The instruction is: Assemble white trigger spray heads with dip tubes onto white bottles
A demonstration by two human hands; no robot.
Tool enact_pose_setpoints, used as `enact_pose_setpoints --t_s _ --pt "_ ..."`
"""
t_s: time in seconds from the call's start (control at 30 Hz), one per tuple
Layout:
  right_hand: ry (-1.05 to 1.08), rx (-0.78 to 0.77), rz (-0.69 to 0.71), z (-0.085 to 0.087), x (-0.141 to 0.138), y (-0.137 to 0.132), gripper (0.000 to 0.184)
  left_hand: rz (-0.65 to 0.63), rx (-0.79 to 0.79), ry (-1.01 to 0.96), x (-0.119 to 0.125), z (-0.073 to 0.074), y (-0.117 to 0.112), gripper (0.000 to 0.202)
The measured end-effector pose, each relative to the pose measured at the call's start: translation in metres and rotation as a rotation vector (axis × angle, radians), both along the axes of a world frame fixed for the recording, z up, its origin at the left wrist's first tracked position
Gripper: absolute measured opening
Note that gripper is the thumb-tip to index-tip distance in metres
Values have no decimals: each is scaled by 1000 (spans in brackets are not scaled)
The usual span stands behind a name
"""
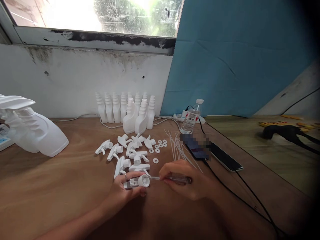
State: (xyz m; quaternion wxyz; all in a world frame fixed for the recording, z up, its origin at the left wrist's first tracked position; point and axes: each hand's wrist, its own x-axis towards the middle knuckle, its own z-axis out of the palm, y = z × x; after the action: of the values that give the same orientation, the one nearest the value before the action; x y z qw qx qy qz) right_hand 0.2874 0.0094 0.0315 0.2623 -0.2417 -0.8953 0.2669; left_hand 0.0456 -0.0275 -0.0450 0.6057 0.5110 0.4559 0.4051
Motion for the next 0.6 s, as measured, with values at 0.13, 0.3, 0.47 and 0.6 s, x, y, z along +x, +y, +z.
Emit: enact_pose_setpoints --t_s 0.13,0.3,0.47,0.6 --pt "-4 21 107 -2 -2 0 12 -6 -22 -13 1 -4 -1 49" --pt "-25 49 210 -12 -11 3 14 -6 -12 30 -1 -6 -2 48" --pt "220 -110 179 -25 -14 9 27 -80 3 -10 -2 -6 -6 46" --pt "504 -326 95 -35 -16 10 30 -101 -86 -128 -1 -1 -6 50"
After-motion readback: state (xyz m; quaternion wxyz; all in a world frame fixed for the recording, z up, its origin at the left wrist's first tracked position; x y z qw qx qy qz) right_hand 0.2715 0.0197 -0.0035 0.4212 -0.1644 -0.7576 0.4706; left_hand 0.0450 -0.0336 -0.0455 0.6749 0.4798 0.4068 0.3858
